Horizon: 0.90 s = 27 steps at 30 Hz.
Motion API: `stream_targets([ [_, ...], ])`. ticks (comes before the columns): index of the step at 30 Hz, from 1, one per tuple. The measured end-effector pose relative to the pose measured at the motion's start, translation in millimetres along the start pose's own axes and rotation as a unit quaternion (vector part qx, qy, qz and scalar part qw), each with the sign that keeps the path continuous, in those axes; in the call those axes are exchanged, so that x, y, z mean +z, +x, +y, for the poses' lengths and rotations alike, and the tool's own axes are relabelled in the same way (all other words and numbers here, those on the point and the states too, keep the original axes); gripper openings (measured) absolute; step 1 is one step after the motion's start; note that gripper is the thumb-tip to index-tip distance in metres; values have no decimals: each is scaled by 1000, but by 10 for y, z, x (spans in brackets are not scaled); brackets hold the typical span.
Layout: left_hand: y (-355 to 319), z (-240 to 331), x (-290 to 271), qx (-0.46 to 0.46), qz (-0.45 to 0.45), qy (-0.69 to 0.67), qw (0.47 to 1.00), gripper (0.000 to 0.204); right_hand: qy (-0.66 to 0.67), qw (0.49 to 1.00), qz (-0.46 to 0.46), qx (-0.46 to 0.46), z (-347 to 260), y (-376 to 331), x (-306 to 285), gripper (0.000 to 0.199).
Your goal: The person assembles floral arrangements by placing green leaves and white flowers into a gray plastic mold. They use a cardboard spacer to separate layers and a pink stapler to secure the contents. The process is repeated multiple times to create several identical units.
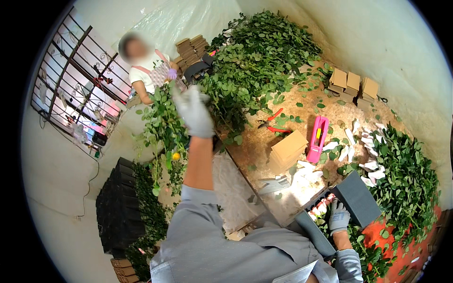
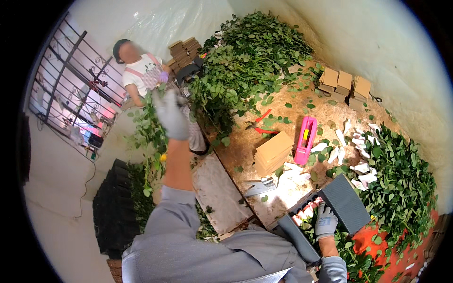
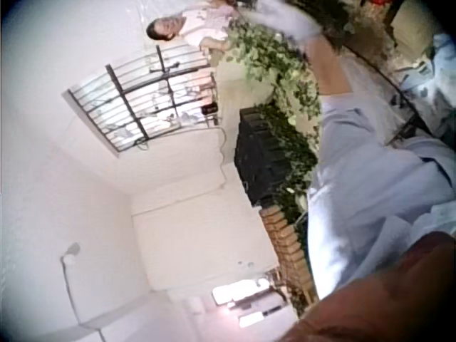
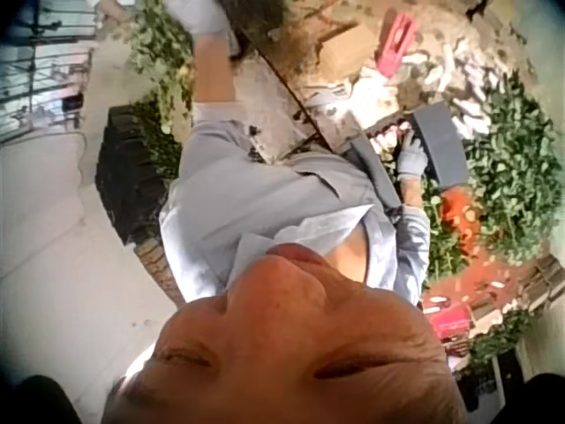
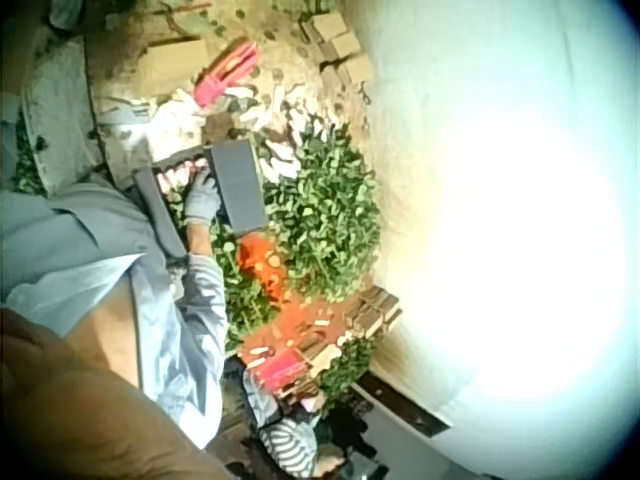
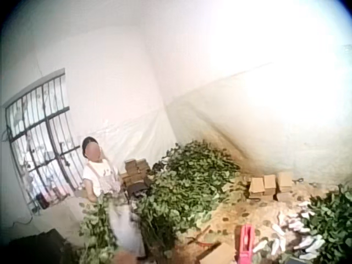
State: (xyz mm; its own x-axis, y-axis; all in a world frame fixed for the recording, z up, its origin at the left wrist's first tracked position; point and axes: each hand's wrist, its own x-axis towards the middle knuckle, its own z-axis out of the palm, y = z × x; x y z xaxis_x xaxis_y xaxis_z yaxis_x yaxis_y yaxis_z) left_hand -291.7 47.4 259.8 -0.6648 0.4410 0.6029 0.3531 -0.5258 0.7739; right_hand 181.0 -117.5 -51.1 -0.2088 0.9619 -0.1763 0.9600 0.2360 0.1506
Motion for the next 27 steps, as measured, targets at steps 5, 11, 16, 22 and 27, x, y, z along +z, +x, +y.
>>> stream_targets([
  [5,-323,73,-2,-24,-93,67,993,39,-22,997,79,-8,174,62,45,50],
  [11,-1862,-341,429,-56,-674,62,734,21,59,996,67,-7,81,135,-114,41],
  [16,-3126,-379,986,29,-882,-3,471,27,90,992,91,4,94,56,-308,33],
  [22,-3766,-440,1039,140,-910,60,386,34,100,993,47,31,55,-8,-220,49],
  [27,-3770,-463,905,190,-900,84,384,46,141,987,75,31,55,-26,-194,52],
])
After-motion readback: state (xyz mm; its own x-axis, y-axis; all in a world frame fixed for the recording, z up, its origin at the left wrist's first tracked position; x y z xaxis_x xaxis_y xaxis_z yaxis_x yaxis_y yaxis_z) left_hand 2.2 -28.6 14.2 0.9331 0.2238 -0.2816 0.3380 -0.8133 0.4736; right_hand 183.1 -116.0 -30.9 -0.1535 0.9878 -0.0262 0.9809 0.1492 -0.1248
